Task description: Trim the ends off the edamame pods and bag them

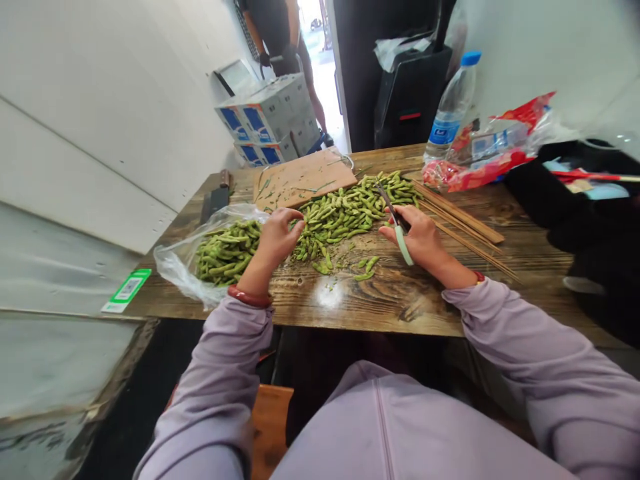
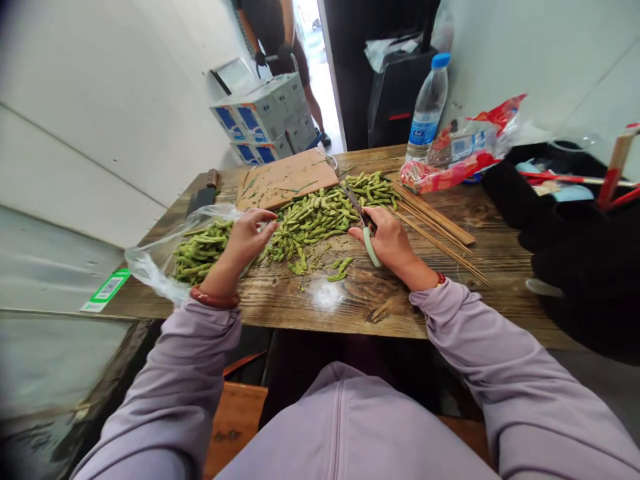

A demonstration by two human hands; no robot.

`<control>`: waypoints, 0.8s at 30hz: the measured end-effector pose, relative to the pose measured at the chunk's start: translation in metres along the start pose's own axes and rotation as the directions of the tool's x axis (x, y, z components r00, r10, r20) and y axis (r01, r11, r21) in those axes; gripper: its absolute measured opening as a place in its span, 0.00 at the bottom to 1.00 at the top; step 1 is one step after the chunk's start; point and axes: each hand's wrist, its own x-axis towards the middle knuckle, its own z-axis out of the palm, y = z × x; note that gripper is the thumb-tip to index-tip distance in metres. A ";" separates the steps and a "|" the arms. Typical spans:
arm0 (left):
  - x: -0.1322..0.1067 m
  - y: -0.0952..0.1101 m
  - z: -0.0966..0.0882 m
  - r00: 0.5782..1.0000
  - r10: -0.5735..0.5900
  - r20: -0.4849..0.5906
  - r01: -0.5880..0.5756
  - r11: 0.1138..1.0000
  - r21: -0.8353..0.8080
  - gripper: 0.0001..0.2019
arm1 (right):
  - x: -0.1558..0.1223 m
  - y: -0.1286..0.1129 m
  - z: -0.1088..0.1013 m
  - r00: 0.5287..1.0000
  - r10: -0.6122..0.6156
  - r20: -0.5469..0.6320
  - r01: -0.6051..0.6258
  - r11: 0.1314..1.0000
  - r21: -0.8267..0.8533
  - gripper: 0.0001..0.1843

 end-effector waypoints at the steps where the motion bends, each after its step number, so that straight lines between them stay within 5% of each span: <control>1: 0.006 0.007 0.012 0.999 0.026 0.035 -0.026 1.000 0.004 0.10 | 0.000 0.000 0.000 1.000 0.004 -0.001 -0.004 1.000 0.011 0.21; 6: 0.046 0.025 0.056 0.993 0.048 0.109 -0.057 0.995 0.086 0.16 | 0.004 0.000 -0.001 0.999 0.029 -0.032 -0.027 0.998 0.058 0.21; 11: 0.081 0.035 0.080 0.979 0.065 0.192 -0.102 0.977 0.188 0.26 | 0.012 0.003 -0.006 0.981 0.137 -0.137 -0.123 0.987 0.106 0.20; 17: 0.104 0.069 0.075 0.835 0.069 0.546 -0.309 0.880 0.360 0.19 | 0.016 -0.003 -0.008 0.978 0.148 -0.146 -0.134 0.986 0.103 0.20; 20: 0.122 0.096 0.081 0.865 0.066 0.498 -0.308 0.853 0.422 0.21 | 0.016 -0.008 -0.009 0.985 0.101 -0.139 -0.088 0.991 0.096 0.19; 24: 0.151 0.129 0.113 0.901 0.174 0.397 -0.306 0.904 0.299 0.27 | 0.015 -0.012 -0.010 0.984 0.036 -0.176 -0.022 0.996 0.085 0.20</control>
